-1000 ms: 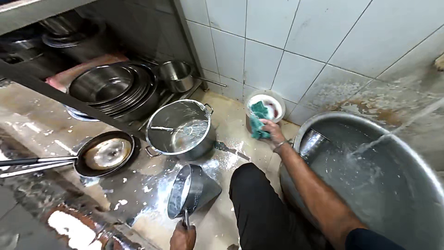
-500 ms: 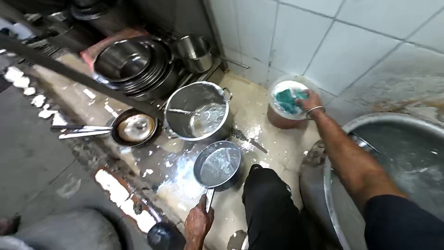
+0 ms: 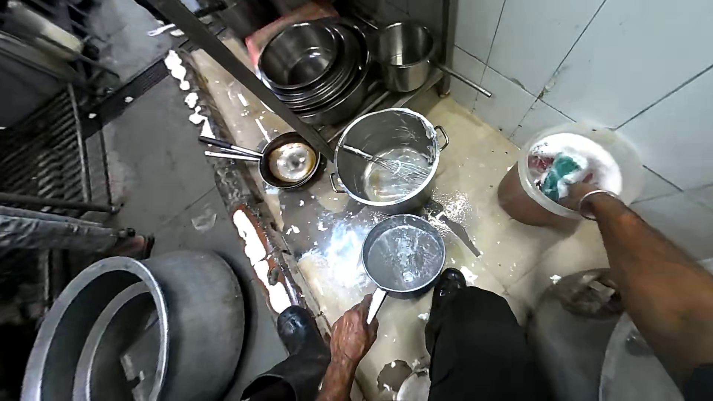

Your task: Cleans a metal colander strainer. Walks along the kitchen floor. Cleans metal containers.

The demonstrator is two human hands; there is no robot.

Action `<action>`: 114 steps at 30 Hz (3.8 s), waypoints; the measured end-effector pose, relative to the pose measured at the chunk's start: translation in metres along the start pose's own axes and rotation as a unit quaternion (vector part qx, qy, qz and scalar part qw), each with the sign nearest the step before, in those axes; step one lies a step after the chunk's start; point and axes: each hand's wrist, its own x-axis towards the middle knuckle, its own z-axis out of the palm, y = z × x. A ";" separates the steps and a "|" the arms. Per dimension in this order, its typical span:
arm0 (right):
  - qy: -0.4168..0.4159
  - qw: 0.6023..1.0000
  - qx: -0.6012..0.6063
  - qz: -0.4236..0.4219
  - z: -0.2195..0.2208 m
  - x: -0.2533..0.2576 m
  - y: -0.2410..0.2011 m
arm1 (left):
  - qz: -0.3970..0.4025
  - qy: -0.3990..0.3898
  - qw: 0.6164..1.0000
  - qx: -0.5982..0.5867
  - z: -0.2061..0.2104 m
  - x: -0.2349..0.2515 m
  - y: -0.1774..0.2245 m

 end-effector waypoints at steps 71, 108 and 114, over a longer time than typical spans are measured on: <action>-0.365 0.844 -0.063 -0.387 0.171 -0.123 -0.229 | 0.084 -0.200 0.975 -0.050 -0.049 0.040 0.049; -0.190 0.926 0.143 -0.293 0.186 -0.122 -0.273 | 0.113 -0.213 0.916 -0.321 -0.009 0.054 -0.004; -0.023 0.831 -0.126 -0.542 0.186 -0.082 -0.306 | 0.125 -0.223 0.916 -0.308 -0.011 0.058 -0.011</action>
